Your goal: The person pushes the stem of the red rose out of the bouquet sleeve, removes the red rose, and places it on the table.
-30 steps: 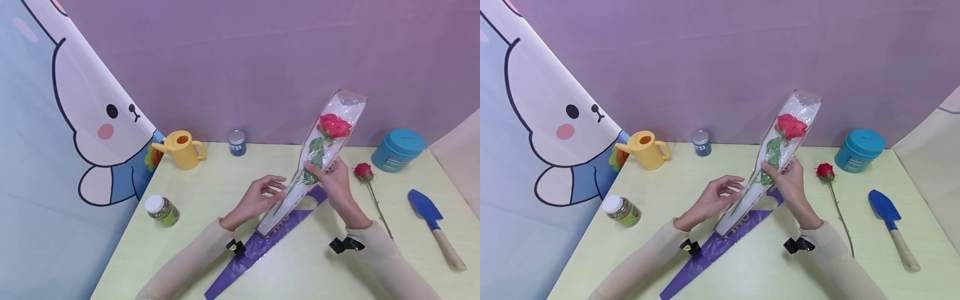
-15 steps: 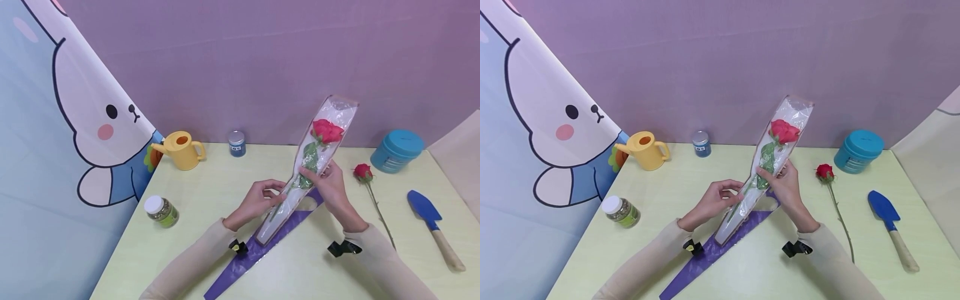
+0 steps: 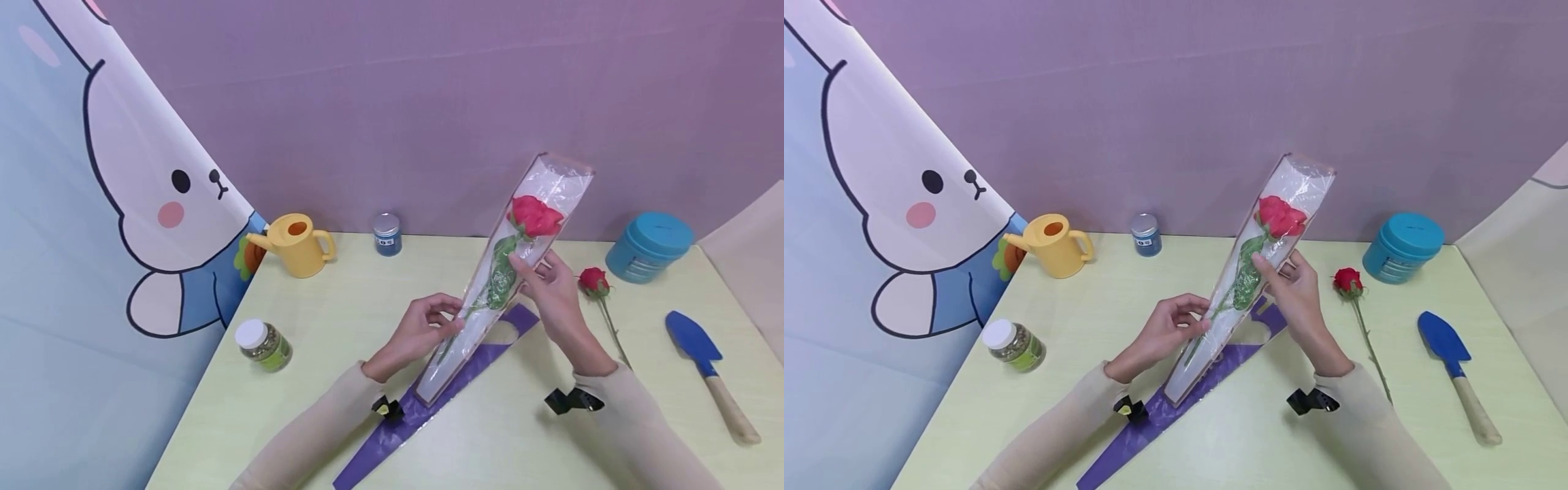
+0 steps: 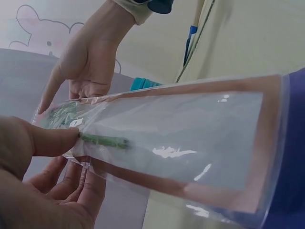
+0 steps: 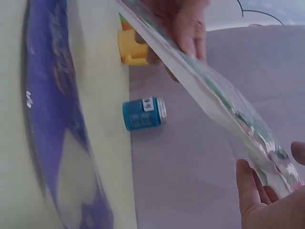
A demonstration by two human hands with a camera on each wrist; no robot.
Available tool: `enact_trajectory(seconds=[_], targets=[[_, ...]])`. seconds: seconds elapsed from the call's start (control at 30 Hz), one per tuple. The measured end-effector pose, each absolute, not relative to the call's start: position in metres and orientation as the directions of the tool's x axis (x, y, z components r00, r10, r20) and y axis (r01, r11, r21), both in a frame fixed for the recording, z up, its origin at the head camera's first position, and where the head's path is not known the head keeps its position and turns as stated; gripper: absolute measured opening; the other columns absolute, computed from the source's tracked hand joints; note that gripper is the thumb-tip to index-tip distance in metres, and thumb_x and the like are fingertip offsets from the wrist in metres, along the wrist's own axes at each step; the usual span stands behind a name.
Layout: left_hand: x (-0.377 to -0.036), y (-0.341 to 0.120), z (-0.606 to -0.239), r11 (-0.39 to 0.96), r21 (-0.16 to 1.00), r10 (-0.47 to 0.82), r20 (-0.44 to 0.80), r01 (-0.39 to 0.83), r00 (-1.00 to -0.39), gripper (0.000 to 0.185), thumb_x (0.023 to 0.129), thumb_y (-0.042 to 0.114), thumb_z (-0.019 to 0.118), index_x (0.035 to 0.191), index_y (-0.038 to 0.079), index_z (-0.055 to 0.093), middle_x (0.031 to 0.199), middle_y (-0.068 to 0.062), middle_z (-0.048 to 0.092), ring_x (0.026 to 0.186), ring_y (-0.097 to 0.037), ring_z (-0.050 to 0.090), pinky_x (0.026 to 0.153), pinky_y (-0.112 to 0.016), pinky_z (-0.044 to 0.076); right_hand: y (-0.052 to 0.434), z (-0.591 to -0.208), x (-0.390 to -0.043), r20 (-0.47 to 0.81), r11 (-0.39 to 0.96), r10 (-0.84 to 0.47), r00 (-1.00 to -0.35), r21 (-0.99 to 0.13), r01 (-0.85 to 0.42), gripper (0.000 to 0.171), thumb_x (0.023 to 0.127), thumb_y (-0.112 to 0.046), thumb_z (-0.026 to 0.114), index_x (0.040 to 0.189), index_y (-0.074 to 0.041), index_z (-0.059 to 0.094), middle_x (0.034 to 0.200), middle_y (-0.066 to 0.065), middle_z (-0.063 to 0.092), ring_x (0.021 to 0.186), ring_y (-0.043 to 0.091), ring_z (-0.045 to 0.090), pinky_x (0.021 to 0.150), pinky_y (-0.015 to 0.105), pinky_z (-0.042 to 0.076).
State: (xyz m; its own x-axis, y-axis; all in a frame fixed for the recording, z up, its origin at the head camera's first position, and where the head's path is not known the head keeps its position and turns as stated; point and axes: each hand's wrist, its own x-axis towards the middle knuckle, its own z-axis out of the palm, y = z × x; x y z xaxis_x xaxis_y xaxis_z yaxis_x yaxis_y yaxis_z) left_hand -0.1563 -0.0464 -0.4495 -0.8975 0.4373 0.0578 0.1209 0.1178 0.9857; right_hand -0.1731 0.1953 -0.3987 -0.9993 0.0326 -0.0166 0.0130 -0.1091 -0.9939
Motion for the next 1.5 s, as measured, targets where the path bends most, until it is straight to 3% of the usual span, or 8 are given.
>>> enact_trajectory(seconds=[0.3, 0.73, 1.0, 1.1, 1.33, 1.5], targets=[[-0.154, -0.047, -0.453, 0.100, 0.989, 0.477, 0.050, 0.110, -0.877, 0.031, 0.094, -0.001, 0.071, 0.125, -0.005, 0.066, 0.116, -0.031, 0.071, 0.074, -0.004, 0.065, 0.070, -0.017, 0.054, 0.206, -0.392, -0.177, -0.064, -0.214, 0.038, -0.997, -0.975, 0.055, 0.074, 0.100, -0.031, 0.071, 0.160, -0.006, 0.037, 0.112, -0.017, 0.076, 0.100, -0.001, 0.074, 0.086, 0.017, 0.060], [-0.153, -0.044, -0.457, 0.108, 0.988, 0.467, 0.050, 0.113, -0.883, 0.030, 0.093, -0.002, 0.071, 0.123, -0.006, 0.068, 0.114, -0.031, 0.072, 0.074, -0.002, 0.065, 0.070, -0.015, 0.054, 0.200, -0.400, -0.177, -0.104, -0.153, 0.005, -0.995, -0.983, 0.102, 0.072, 0.100, -0.031, 0.071, 0.157, -0.004, 0.037, 0.104, -0.017, 0.077, 0.093, 0.002, 0.075, 0.082, 0.021, 0.062], [-0.152, -0.040, -0.460, 0.100, 0.987, 0.441, 0.072, 0.128, -0.895, 0.027, 0.094, 0.000, 0.070, 0.121, -0.005, 0.069, 0.113, -0.029, 0.072, 0.075, -0.003, 0.064, 0.069, -0.017, 0.054, 0.191, -0.414, -0.175, -0.038, -0.112, -0.049, -0.998, -0.993, 0.043, 0.058, 0.102, -0.026, 0.068, 0.149, -0.001, 0.045, 0.109, -0.018, 0.077, 0.097, 0.002, 0.075, 0.083, 0.024, 0.063], [-0.152, -0.040, -0.459, 0.099, 0.986, 0.425, 0.082, 0.137, -0.901, 0.027, 0.094, 0.000, 0.070, 0.121, -0.004, 0.069, 0.113, -0.029, 0.072, 0.078, -0.006, 0.065, 0.069, -0.017, 0.054, 0.185, -0.417, -0.174, -0.040, -0.039, -0.055, -0.998, -0.998, 0.042, 0.051, 0.102, -0.027, 0.068, 0.143, -0.001, 0.050, 0.103, -0.019, 0.077, 0.092, 0.003, 0.076, 0.079, 0.025, 0.063], [-0.154, -0.042, -0.457, 0.115, 0.982, 0.411, 0.091, 0.151, -0.907, 0.027, 0.094, -0.002, 0.068, 0.121, -0.002, 0.070, 0.114, -0.026, 0.073, 0.099, -0.037, 0.068, 0.073, -0.016, 0.055, 0.174, -0.423, -0.170, -0.053, 0.026, -0.069, -0.996, -0.998, 0.051, 0.054, 0.102, -0.028, 0.069, 0.144, 0.000, 0.052, 0.106, -0.022, 0.075, 0.097, 0.000, 0.074, 0.084, 0.023, 0.062], [-0.154, -0.045, -0.455, 0.131, 0.981, 0.432, 0.073, 0.142, -0.899, 0.028, 0.094, -0.001, 0.069, 0.122, 0.000, 0.070, 0.114, -0.024, 0.074, 0.099, -0.029, 0.069, 0.075, -0.017, 0.055, 0.174, -0.420, -0.169, -0.091, 0.041, -0.024, -0.996, -0.995, 0.090, 0.053, 0.101, -0.031, 0.070, 0.141, 0.000, 0.054, 0.104, -0.021, 0.073, 0.094, 0.000, 0.074, 0.082, 0.023, 0.062]])
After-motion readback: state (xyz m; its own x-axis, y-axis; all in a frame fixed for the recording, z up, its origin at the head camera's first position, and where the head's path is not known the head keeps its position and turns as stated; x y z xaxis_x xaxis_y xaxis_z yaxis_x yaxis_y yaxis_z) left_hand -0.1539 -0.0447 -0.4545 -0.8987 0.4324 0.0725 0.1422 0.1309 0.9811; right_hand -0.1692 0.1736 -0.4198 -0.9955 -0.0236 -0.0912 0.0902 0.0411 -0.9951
